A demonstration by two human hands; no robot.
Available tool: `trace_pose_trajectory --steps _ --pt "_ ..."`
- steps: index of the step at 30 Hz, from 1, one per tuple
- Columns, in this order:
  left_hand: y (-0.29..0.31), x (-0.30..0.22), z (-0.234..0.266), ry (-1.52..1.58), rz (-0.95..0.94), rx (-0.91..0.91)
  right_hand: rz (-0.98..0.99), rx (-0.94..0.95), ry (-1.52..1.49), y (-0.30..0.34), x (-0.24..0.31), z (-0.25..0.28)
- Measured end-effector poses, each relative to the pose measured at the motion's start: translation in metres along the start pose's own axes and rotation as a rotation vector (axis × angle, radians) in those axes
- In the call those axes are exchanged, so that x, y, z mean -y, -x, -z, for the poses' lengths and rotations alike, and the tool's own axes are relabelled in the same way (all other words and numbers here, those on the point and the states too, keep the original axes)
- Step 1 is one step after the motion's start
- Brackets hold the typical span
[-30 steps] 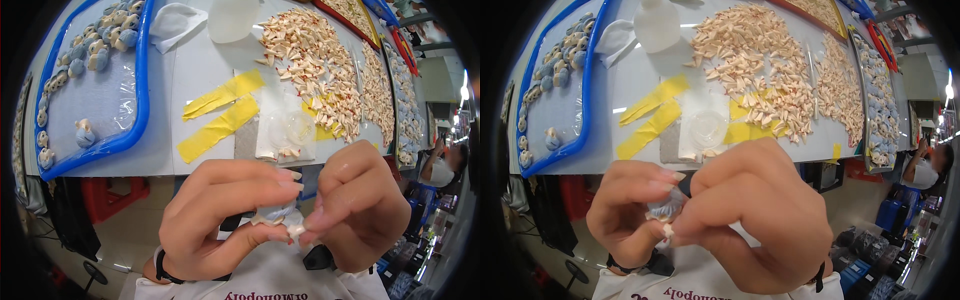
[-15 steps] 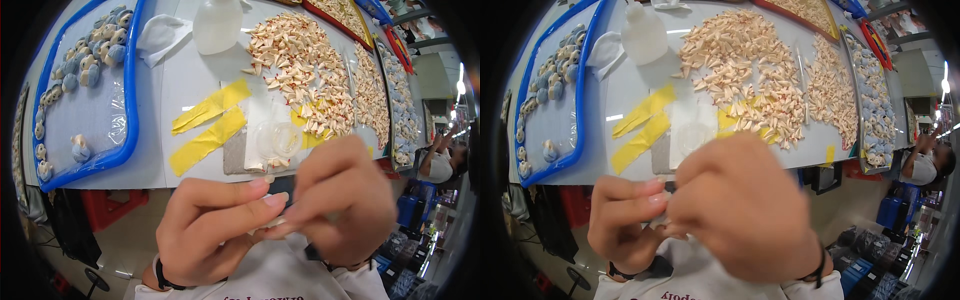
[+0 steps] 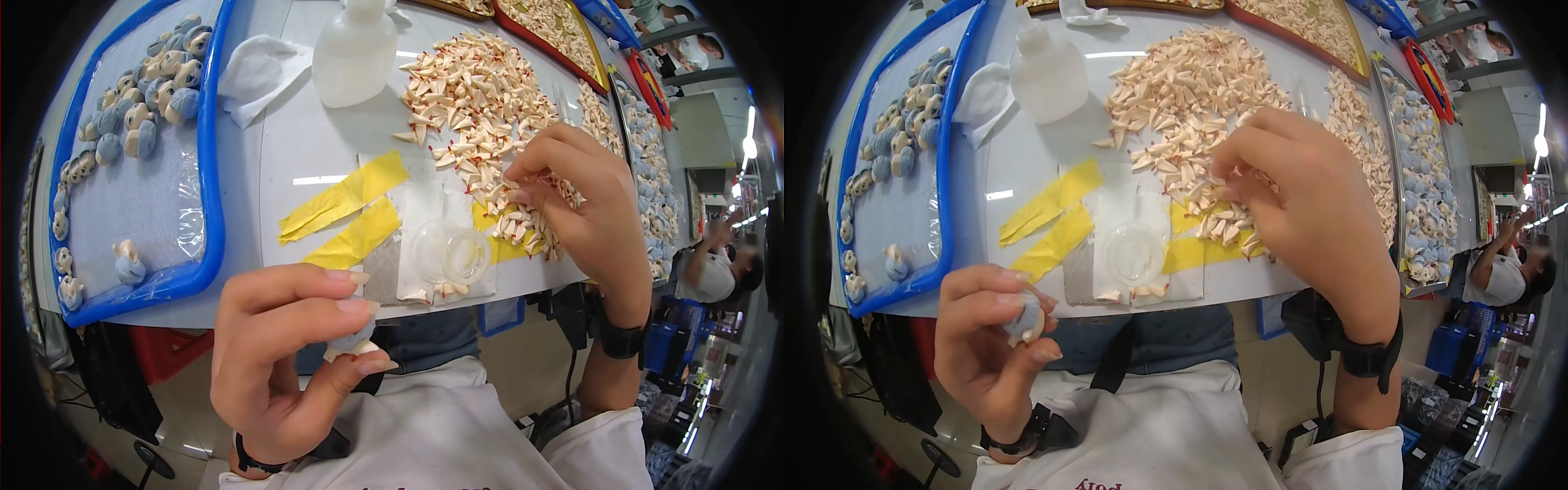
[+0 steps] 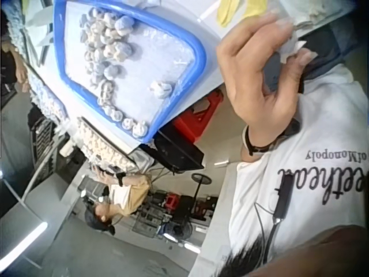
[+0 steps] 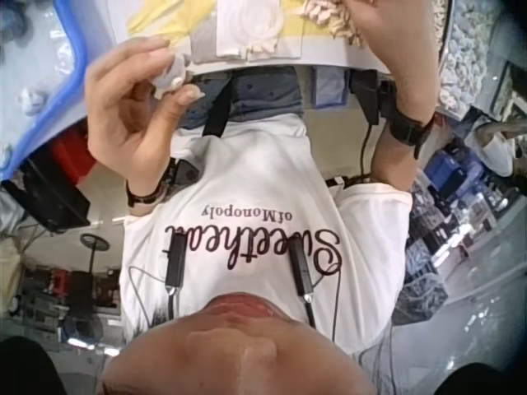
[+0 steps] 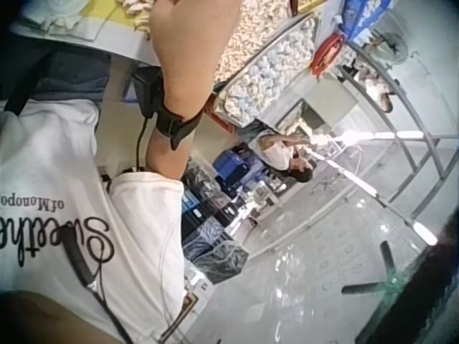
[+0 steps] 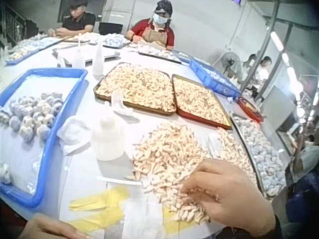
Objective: The person assembles small figurines by hand, picking up tiny components from a tray and attaching them to the figurine's head. They repeatedly place completed units into a blue tray and continue the process with new figurines.
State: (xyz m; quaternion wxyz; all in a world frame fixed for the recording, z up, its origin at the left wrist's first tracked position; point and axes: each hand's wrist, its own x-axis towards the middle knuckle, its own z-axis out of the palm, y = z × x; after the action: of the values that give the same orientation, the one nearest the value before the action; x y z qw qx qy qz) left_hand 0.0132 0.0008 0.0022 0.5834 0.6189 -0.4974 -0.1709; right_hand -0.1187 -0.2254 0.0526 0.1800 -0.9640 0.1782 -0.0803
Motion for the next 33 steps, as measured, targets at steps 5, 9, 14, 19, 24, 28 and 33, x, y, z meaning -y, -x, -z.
trace_pose_trajectory --steps 5,9,14,19,24,28,33 --pt "-0.001 -0.002 -0.001 0.051 0.038 -0.053 0.066 -0.231 -0.061 0.002 -0.004 0.002" --pt "0.002 -0.008 -0.008 0.198 0.125 -0.156 -0.012 -0.379 -0.16 0.006 -0.004 0.001" --pt "0.006 -0.008 -0.006 0.203 0.121 -0.11 -0.079 -0.394 -0.313 0.011 -0.007 0.003" --pt "0.011 -0.007 -0.005 0.261 0.157 -0.129 -0.235 -0.414 -0.577 0.025 -0.001 0.007" --pt "0.015 -0.005 -0.004 0.411 0.167 -0.122 -0.344 -0.441 -0.779 0.047 -0.004 0.011" --pt "0.017 -0.009 -0.005 0.491 0.23 -0.174 -0.344 -0.392 -1.042 0.069 0.004 0.007" --pt "0.015 -0.011 -0.015 0.377 0.282 -0.214 -0.289 -0.356 -1.349 0.091 0.015 -0.01"
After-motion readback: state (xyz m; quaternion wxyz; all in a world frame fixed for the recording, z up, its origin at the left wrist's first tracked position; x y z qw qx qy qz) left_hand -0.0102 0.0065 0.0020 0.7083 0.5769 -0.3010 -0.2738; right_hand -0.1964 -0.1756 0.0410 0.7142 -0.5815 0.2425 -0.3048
